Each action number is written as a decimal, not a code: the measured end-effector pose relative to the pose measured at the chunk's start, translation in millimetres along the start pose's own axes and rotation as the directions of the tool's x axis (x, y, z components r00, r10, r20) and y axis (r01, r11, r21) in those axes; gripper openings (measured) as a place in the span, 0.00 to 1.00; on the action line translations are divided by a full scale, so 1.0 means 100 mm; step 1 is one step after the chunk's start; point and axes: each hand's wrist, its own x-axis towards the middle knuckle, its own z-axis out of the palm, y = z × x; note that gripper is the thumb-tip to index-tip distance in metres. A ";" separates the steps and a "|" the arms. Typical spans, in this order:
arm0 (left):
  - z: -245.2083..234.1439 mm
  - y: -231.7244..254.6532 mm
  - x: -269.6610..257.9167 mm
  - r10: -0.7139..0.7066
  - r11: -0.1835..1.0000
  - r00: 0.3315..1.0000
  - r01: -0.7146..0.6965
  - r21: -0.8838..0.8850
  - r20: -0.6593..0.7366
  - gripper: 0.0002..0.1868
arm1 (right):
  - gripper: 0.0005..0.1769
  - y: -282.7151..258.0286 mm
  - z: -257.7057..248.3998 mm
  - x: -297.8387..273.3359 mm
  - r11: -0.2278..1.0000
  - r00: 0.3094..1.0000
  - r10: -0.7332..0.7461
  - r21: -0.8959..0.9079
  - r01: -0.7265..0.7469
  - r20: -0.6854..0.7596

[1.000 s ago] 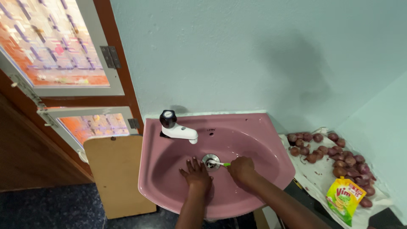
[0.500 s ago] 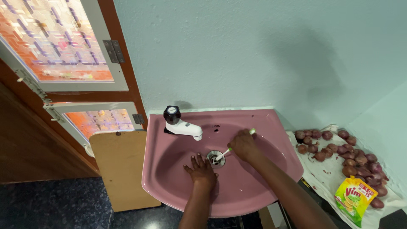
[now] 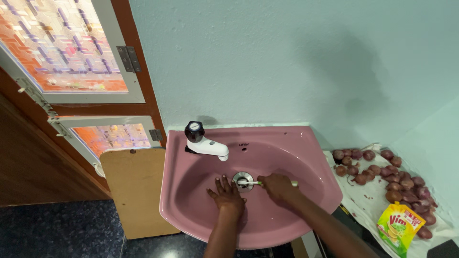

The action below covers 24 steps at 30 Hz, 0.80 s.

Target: The person scrubs the inside of a pink bathroom sink using a toothbrush. They repeatedly wipe the basin surface and the drain area with the toothbrush while occasionally rinsing it under the running tap.

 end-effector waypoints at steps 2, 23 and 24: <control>0.05 -0.02 0.00 0.004 1.000 1.000 -0.004 0.014 -0.015 0.45 | 0.14 -0.17 0.07 -0.10 0.993 0.995 0.101 0.056 -0.101 0.003; 0.03 -0.05 -0.02 0.018 1.000 1.000 -0.019 -0.025 -0.013 0.47 | 0.14 -0.24 0.08 0.53 0.930 0.953 0.185 -0.355 -0.091 0.240; 0.01 -0.05 0.00 0.017 0.999 1.000 -0.018 -0.033 -0.015 0.47 | 0.14 -0.19 0.09 0.46 0.950 0.950 0.188 -0.292 -0.112 0.248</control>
